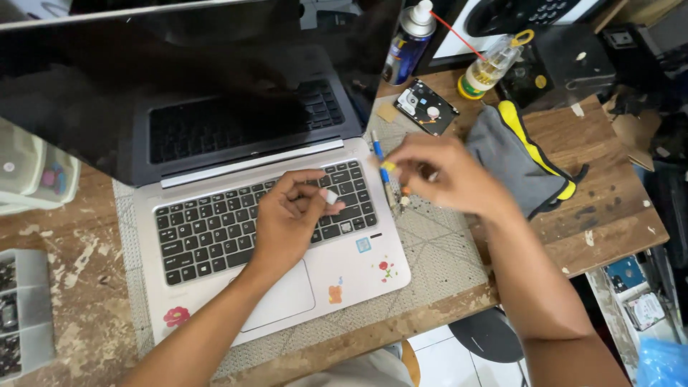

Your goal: Repairing a laptop by disassembling internal components and cleaning the keyboard area using tools

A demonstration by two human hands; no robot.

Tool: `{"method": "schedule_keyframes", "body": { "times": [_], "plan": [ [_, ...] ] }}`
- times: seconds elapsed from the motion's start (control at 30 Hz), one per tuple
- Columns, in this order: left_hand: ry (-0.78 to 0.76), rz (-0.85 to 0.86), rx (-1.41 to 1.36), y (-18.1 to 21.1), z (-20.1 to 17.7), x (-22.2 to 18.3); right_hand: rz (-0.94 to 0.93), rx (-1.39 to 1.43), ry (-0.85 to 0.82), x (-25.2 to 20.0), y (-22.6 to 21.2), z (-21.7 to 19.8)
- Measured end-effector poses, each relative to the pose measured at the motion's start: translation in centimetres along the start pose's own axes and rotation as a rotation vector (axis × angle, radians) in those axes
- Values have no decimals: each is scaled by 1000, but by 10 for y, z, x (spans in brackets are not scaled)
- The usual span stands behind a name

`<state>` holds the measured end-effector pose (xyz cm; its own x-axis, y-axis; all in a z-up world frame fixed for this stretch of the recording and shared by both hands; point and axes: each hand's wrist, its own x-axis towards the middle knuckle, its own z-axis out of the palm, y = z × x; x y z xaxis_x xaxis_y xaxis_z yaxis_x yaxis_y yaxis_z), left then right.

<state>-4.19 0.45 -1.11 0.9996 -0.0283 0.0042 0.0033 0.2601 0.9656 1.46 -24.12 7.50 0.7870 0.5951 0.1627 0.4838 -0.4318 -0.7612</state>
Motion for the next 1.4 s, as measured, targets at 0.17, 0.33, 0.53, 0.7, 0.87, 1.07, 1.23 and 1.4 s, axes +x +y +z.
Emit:
{"method": "schedule_keyframes", "body": {
  "times": [0.17, 0.33, 0.53, 0.7, 0.87, 1.07, 1.23, 1.4],
  "plan": [
    [32, 3, -54, 1, 1, -1, -207, -9, -33, 2, -5, 49],
    [26, -120, -162, -1, -3, 5, -221, -254, 81, -3, 2, 64],
    [-89, -157, -154, 1, -12, 9, -259, -346, 134, -5, -6, 69],
    [-65, -146, -154, 8, -9, 8, -271, -397, 179, -5, -4, 74],
    [-45, -150, -192, 6, -5, 11, -297, -430, 262, -4, -9, 80],
    [10, -118, -224, -8, -9, 10, -260, -617, 441, -4, 30, 69],
    [-46, 385, 324, 13, -7, -11, -17, -573, 415, -3, 33, 39],
    [-143, 774, 611, 17, -6, -16, 89, -671, 333, -6, 32, 39]
  ]
}}
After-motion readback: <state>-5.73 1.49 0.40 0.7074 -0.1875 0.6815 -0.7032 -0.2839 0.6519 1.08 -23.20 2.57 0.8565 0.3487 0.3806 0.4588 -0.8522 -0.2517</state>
